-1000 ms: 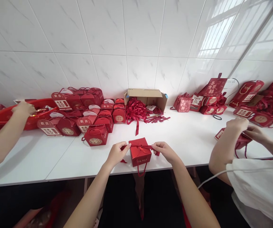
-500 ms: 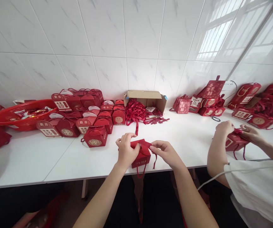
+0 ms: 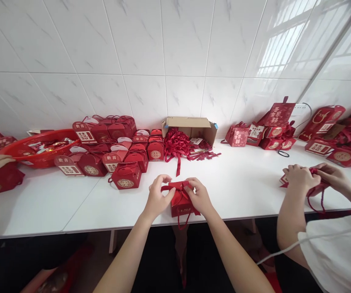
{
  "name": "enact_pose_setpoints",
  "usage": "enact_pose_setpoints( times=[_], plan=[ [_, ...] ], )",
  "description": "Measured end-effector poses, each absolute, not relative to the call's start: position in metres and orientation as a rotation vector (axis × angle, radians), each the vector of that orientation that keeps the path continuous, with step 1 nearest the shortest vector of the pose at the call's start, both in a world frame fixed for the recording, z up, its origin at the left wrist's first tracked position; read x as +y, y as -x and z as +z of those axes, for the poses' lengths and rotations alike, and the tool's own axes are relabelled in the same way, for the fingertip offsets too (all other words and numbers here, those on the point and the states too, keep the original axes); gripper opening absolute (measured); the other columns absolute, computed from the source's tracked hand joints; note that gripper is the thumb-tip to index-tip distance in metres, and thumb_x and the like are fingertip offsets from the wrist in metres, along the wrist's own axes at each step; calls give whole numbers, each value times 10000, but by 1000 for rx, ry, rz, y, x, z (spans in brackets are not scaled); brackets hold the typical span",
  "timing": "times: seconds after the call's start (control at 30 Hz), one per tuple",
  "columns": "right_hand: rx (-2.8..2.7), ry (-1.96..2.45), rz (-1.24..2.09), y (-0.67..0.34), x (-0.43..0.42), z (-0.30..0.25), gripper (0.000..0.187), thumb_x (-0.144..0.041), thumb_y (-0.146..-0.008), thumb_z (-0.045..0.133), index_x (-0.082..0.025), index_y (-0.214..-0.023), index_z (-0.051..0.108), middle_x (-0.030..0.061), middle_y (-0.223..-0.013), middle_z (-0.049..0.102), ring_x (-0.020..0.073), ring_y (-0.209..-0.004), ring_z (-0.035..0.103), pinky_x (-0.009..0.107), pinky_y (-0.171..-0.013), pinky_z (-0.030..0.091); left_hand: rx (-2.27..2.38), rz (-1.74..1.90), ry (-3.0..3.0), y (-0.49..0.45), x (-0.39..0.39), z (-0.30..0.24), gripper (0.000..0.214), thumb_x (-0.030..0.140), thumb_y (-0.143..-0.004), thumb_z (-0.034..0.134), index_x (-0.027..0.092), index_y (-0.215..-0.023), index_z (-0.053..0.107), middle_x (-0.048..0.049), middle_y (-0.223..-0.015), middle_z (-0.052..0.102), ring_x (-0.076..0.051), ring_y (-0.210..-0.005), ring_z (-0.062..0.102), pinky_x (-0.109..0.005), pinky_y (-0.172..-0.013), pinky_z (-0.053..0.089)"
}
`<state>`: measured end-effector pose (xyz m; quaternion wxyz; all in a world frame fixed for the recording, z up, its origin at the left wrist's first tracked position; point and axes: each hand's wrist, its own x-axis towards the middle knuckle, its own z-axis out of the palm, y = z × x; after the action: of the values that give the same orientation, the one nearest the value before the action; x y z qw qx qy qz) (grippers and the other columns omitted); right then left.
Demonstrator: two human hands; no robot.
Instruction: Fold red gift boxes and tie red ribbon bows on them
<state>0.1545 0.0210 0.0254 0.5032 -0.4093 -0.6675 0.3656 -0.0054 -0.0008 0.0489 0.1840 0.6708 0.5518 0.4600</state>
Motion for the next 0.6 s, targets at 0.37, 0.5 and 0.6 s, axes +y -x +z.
enact_pose_setpoints(
  times=[0.37, 0.5, 0.6],
  plan=[
    [-1471, 1120, 1090, -147, 15, 30, 143, -274, -819, 481, -207, -763, 595, 30, -709, 682, 192, -693, 638, 311, -681, 498, 1469, 984, -1572, 35, 12, 34, 330, 501, -730, 631, 176, -729, 576, 21, -619, 534, -116, -542, 471, -237, -513, 394],
    [-1500, 1269, 998, -143, 16, 34, 146, -224, -766, 490, -210, -720, 627, 18, -649, 673, 186, -622, 619, 305, -632, 484, 1453, 909, -1850, 43, 2, 65, 231, 428, -732, 649, 196, -731, 644, -25, -740, 632, -175, -671, 566, -281, -601, 459],
    [-1646, 1283, 907, -145, 17, 37, 173, -203, -753, 508, -217, -736, 679, 16, -651, 671, 182, -616, 594, 306, -635, 463, 1355, 820, -2169, 39, 4, 95, 160, 369, -778, 603, 235, -765, 690, -42, -842, 663, -207, -792, 600, -320, -735, 474]
  ],
)
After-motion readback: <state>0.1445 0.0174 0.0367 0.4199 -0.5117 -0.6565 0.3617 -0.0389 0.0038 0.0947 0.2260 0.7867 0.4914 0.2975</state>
